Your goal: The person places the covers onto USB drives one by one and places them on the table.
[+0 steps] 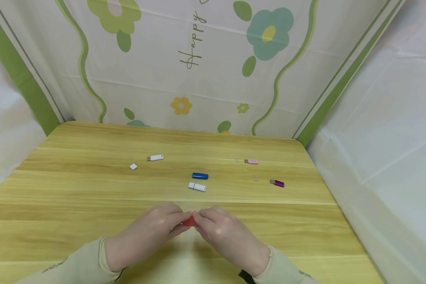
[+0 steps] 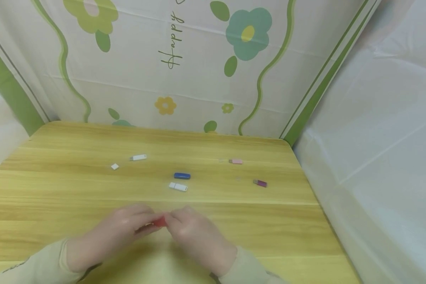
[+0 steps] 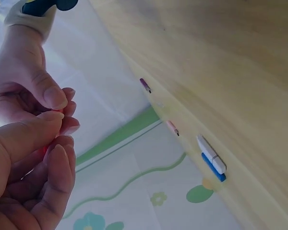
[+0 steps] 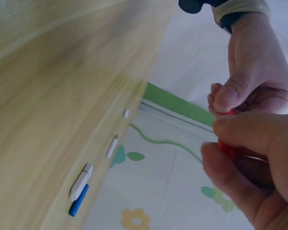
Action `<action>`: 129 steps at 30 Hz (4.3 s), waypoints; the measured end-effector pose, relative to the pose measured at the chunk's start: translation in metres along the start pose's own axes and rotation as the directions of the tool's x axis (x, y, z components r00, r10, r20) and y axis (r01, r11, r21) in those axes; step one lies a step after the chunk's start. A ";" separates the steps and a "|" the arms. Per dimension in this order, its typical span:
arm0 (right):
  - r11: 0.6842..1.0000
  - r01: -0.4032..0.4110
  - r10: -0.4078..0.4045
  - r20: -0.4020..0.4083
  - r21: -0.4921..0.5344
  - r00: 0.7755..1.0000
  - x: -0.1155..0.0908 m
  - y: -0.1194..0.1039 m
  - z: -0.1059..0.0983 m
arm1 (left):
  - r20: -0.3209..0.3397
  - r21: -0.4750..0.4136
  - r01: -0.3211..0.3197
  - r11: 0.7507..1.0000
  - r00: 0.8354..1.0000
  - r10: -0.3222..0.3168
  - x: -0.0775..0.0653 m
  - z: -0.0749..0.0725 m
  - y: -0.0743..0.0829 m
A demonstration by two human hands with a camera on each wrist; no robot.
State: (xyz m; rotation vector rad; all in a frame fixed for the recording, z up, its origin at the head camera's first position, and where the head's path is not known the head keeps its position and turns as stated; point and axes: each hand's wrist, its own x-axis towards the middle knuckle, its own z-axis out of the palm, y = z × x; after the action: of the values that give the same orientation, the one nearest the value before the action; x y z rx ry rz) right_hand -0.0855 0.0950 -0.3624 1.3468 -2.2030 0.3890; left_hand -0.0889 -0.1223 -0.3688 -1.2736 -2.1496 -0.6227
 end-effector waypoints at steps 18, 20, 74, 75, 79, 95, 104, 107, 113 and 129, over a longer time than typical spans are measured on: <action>0.992 -0.065 0.071 -0.049 0.109 0.996 0.002 0.018 -0.014 | -0.031 -0.028 0.072 0.997 0.997 -0.073 0.016 0.001 -0.004; 0.994 -0.093 0.095 -0.030 0.065 0.995 0.000 0.021 -0.013 | -0.026 -0.020 0.078 0.997 0.997 -0.078 0.016 0.001 -0.006; 0.795 -0.604 0.473 0.570 0.052 0.672 0.064 0.211 0.094 | 0.588 0.045 0.591 0.805 0.636 -0.500 0.102 0.104 -0.201; 0.790 -0.611 0.477 0.579 0.048 0.662 0.065 0.211 0.096 | 0.588 0.042 0.599 0.800 0.633 -0.504 0.100 0.106 -0.204; 0.783 -0.622 0.487 0.593 0.030 0.641 0.067 0.210 0.097 | 0.587 0.035 0.629 0.776 0.616 -0.526 0.095 0.112 -0.213; 0.744 -0.666 0.576 0.559 -0.055 0.597 0.074 0.199 0.102 | 0.544 0.064 0.575 0.816 0.665 -0.511 0.093 0.111 -0.204; 0.756 -0.644 0.589 0.553 -0.120 0.589 0.077 0.197 0.103 | 0.529 0.152 0.566 0.810 0.646 -0.550 0.102 0.113 -0.195; 0.756 -0.640 0.595 0.556 -0.140 0.581 0.078 0.197 0.103 | 0.528 0.160 0.571 0.806 0.640 -0.558 0.104 0.113 -0.193; 0.744 -0.648 0.610 0.559 -0.161 0.561 0.080 0.196 0.102 | 0.516 0.173 0.567 0.806 0.644 -0.564 0.104 0.114 -0.192; 0.750 -0.636 0.610 0.562 -0.182 0.558 0.083 0.192 0.101 | 0.488 0.167 0.584 0.794 0.651 -0.582 0.104 0.110 -0.184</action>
State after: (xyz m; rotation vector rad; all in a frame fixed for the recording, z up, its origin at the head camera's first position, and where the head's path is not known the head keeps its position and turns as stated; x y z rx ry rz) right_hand -0.3151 0.0727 -0.3926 0.6691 -3.2265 0.2729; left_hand -0.3186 -0.0675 -0.4004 -0.7624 -3.0708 -0.5647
